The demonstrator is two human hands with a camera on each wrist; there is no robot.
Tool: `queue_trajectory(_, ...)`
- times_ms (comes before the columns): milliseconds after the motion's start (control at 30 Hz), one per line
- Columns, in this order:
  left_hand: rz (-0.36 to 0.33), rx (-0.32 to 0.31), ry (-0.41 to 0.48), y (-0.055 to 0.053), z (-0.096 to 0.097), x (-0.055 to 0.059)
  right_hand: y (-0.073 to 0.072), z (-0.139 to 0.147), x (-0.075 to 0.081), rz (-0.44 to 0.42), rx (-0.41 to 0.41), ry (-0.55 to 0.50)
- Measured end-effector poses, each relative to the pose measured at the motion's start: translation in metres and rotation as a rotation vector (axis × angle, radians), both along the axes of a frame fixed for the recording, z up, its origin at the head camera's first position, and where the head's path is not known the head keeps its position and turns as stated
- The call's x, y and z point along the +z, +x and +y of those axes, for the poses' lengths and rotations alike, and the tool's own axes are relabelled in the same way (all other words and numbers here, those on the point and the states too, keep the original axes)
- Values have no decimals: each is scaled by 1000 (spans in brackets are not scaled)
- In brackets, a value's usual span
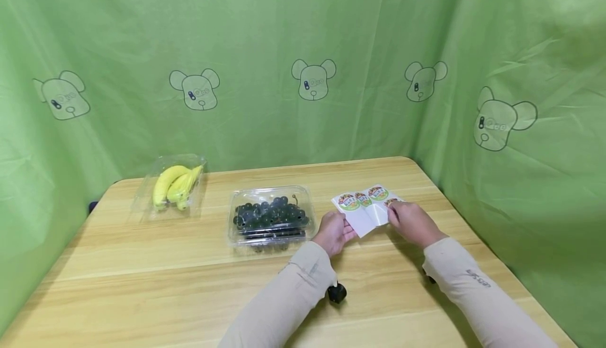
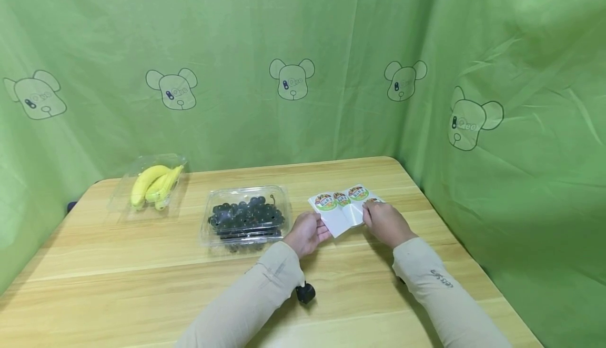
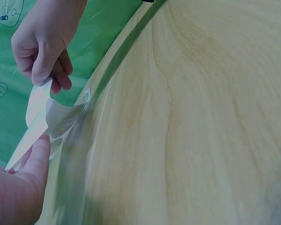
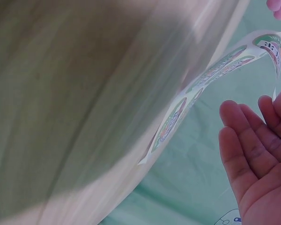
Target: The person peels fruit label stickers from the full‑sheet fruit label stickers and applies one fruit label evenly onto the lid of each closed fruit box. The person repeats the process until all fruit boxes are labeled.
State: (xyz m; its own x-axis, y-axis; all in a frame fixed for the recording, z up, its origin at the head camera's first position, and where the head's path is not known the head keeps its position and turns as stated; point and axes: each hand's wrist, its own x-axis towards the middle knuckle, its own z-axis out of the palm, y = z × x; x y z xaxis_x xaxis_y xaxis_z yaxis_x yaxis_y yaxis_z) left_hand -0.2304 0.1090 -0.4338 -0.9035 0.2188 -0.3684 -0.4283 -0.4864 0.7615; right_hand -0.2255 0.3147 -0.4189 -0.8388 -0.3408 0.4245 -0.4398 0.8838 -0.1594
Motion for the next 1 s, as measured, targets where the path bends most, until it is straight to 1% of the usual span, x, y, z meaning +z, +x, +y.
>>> queue_trajectory(100,2,0,-1,0,0,0,-1,2,1,0,-6,-5)
queue_trajectory(400,-3,0,0,0,0,1,-1,9,1,39,-17,1)
queue_trajectory(733,0,-2,-2,0,0,-2,2,13,1,46,-37,-11)
queue_trajectory(833,9,-3,-3,0,0,-1,0,15,0,73,-42,-19)
queue_trajectory(1000,10,-1,-4,1,0,0,-1,18,-1,125,-28,-23)
